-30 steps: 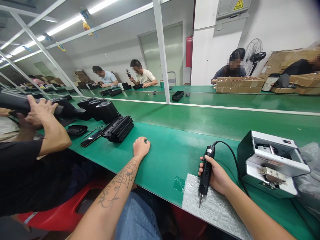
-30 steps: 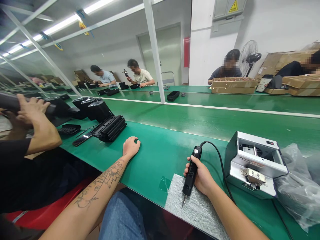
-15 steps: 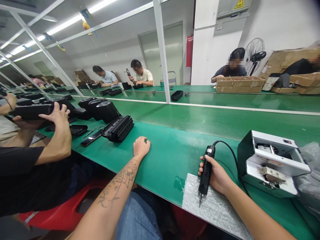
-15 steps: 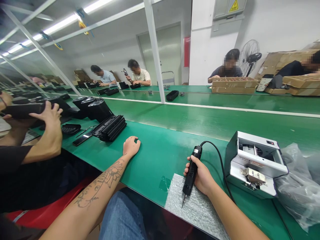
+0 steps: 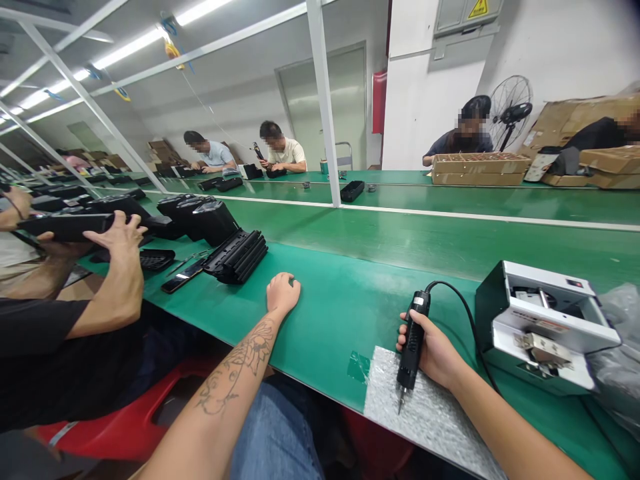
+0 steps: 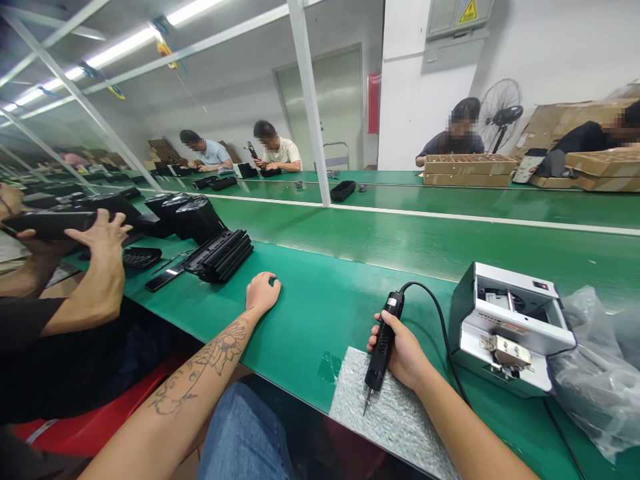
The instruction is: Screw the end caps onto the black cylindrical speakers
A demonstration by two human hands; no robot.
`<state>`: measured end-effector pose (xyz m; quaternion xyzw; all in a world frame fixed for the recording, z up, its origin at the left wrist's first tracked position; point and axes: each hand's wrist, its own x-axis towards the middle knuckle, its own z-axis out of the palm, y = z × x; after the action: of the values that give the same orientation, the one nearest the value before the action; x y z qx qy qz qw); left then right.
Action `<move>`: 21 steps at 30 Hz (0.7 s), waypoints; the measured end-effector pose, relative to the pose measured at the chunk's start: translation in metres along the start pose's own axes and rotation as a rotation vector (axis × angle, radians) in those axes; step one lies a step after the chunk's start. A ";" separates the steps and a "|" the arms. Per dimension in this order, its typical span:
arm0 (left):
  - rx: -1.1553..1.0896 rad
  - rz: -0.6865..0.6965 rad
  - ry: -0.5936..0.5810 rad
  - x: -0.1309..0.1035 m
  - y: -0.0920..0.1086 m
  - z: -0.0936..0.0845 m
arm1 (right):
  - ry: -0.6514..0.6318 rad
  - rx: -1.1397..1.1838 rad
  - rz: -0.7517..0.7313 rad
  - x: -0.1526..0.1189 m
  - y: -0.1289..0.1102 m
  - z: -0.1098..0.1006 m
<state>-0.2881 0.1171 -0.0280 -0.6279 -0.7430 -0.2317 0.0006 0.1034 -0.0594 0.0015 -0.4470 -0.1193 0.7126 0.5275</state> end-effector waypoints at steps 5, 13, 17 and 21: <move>-0.003 -0.002 -0.002 0.000 0.000 0.000 | -0.005 0.008 0.002 0.001 0.000 0.000; 0.002 -0.004 0.000 -0.001 0.002 -0.002 | -0.001 0.006 0.008 0.000 0.000 0.000; 0.002 -0.004 0.003 -0.001 0.002 -0.002 | -0.003 0.005 0.005 0.001 0.001 -0.001; 0.004 -0.005 0.003 -0.001 0.002 -0.001 | -0.004 0.005 0.004 0.001 0.001 -0.001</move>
<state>-0.2865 0.1160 -0.0265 -0.6256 -0.7450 -0.2313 0.0022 0.1037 -0.0586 -0.0001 -0.4444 -0.1176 0.7148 0.5270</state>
